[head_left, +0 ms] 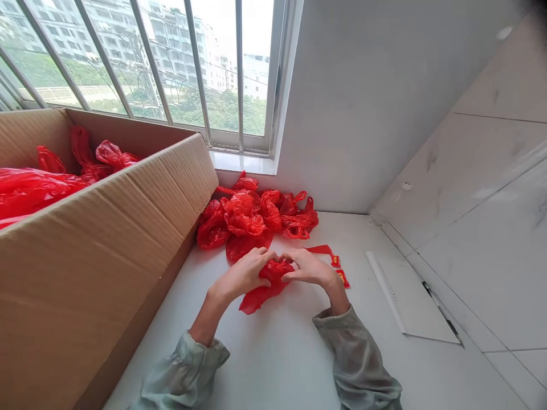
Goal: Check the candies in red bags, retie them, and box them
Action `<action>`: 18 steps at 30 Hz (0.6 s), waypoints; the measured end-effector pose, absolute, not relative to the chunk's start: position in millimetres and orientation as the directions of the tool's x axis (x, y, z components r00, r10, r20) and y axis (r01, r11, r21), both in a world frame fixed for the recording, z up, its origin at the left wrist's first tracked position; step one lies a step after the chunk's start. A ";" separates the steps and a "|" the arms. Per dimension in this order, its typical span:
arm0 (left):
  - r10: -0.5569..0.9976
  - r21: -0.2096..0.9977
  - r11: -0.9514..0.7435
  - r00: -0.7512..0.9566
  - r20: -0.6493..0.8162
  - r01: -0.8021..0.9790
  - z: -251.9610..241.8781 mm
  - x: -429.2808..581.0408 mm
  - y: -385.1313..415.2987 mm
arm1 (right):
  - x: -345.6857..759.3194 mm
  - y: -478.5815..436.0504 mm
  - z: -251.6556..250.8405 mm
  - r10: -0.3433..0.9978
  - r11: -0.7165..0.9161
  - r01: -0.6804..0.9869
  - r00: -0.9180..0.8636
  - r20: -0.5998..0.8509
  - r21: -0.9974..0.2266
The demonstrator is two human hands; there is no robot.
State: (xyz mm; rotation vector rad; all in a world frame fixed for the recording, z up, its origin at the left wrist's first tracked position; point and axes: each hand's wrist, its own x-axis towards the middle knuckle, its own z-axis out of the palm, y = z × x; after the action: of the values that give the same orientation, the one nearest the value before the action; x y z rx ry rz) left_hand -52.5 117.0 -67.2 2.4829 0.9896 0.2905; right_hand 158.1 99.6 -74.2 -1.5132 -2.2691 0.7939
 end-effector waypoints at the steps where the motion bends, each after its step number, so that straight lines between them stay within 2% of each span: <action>1: 0.684 0.480 -0.649 0.729 0.028 0.590 -69.2 -49.2 115.8 | 155.2 99.2 -74.2 0.910 0.304 0.751 -0.410 -0.054 -0.586; 7: 0.675 0.467 -0.658 0.738 0.017 0.591 -76.1 -49.1 123.8 | 143.5 101.7 -77.3 0.912 0.304 0.773 -0.405 -0.064 -0.558; 14: 0.684 0.499 -0.641 0.729 0.027 0.583 -53.2 -76.1 131.9 | 158.2 102.8 -67.5 0.891 0.348 0.744 -0.451 -0.044 -0.570; 18: 0.726 0.504 -0.599 0.688 0.012 0.623 -51.8 -90.2 136.0 | 174.6 101.9 -66.7 0.924 0.285 0.784 -0.378 -0.060 -0.552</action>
State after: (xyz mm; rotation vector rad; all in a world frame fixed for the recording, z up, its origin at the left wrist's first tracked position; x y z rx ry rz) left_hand -90.2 136.0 -51.8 2.4320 1.0413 0.2968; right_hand 174.6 101.9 -66.7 -1.5643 -2.2856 0.7403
